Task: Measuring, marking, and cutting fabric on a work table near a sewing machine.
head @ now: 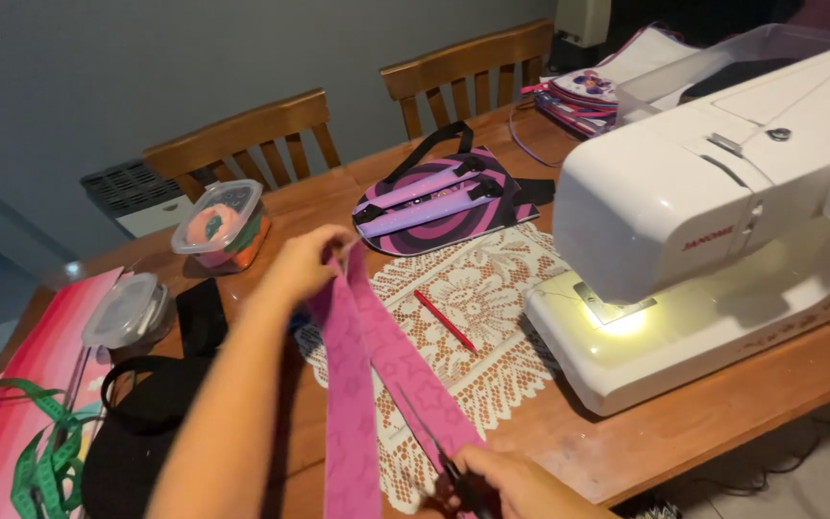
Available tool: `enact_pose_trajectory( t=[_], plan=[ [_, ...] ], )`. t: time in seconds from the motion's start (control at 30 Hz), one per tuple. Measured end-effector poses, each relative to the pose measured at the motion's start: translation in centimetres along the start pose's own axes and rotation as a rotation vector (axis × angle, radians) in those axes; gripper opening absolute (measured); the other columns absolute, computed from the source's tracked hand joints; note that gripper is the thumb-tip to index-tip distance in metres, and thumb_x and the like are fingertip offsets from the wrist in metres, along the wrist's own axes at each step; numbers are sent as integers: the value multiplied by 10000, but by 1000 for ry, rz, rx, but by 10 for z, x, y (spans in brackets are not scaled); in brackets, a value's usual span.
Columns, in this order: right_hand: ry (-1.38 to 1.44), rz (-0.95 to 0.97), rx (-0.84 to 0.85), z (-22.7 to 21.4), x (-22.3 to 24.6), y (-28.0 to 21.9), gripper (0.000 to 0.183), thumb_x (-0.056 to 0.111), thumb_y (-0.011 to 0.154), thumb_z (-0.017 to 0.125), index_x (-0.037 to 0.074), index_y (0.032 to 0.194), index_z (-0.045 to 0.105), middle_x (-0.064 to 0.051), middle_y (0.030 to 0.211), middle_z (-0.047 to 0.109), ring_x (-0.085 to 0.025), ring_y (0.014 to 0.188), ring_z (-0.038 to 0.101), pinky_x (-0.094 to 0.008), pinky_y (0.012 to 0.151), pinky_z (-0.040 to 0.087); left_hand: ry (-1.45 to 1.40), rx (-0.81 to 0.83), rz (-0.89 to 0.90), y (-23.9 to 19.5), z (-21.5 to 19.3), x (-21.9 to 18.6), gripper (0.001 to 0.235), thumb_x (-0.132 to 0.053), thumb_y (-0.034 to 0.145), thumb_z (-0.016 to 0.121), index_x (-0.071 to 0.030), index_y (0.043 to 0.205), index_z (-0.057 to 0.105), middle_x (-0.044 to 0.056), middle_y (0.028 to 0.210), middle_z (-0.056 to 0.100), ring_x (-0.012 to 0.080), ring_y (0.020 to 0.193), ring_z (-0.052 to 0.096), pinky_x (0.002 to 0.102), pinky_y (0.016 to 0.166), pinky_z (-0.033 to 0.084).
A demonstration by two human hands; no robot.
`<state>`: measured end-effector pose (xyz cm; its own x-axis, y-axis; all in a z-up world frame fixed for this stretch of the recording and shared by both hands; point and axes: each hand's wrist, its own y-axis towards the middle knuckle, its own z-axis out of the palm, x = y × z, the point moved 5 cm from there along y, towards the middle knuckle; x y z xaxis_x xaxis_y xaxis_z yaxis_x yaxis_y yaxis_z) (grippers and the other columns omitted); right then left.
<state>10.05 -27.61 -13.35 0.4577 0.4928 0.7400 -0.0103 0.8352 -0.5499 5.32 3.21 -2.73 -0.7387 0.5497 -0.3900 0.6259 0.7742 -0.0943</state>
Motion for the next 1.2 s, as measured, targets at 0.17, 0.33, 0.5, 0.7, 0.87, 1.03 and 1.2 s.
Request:
enact_pose_trajectory(
  t=[0.17, 0.33, 0.5, 0.7, 0.87, 1.03, 1.2],
  plan=[
    [165, -69, -136, -40, -7, 5, 134, -96, 959, 597, -197, 982, 682, -328, 1041, 728, -400, 976, 709, -425, 934, 578, 250, -235, 62, -19, 56, -4, 792, 98, 855, 564, -202, 1563, 375, 119, 1677, 242, 365, 1510, 256, 552, 1251, 197],
    [-815, -226, -182, -71, -4, 19, 524, 470, 806, 844, 286, 1268, 680, 119, 975, 796, -28, 815, 684, -113, 779, 482, 310, 122, -188, -110, 105, 5, 641, -540, 1053, 246, -231, 1613, 225, 225, 1625, 254, 466, 1472, 295, 660, 1186, 286],
    [-232, -157, 134, -12, -13, 35, 286, 217, 903, 700, 14, 1103, 721, -117, 1090, 780, -199, 1024, 736, -268, 954, 550, 221, 341, -265, -152, 114, -8, 882, -796, 904, 256, -405, 1652, -1, 127, 1715, -77, 437, 1566, -18, 715, 1218, 121],
    [-1081, -529, -477, -37, 57, 76, 317, 326, 835, 728, 176, 1073, 582, -63, 876, 776, -246, 750, 731, -408, 670, 550, 303, 197, -61, -164, 162, 36, 877, -727, 943, 384, -345, 1654, 39, 173, 1706, -168, 498, 1536, -165, 685, 1193, -24],
    [-1499, -544, -755, -61, 90, 146, 342, 232, 843, 688, 71, 1070, 490, -160, 1009, 655, -423, 922, 659, -556, 719, 524, 259, 155, -1, -180, 161, 38, 796, -584, 974, 408, -334, 1655, 80, 202, 1696, -131, 515, 1524, -154, 685, 1181, -63],
    [-1515, -494, -941, -83, 107, 195, 269, 309, 912, 610, 69, 1026, 567, -130, 851, 720, -400, 753, 704, -533, 610, 539, 297, 260, -81, -198, 162, 14, 958, -807, 920, 380, -357, 1660, -27, 212, 1693, -227, 532, 1520, -219, 770, 1157, -31],
    [-1416, -480, -1053, -105, 137, 219, 322, 321, 862, 692, 113, 1093, 611, -148, 963, 743, -439, 906, 709, -550, 726, 541, 596, -343, 292, -194, 172, 35, 1070, -906, 842, 432, -308, 1666, 101, 257, 1698, -50, 540, 1537, -105, 689, 1165, -26]
  ],
)
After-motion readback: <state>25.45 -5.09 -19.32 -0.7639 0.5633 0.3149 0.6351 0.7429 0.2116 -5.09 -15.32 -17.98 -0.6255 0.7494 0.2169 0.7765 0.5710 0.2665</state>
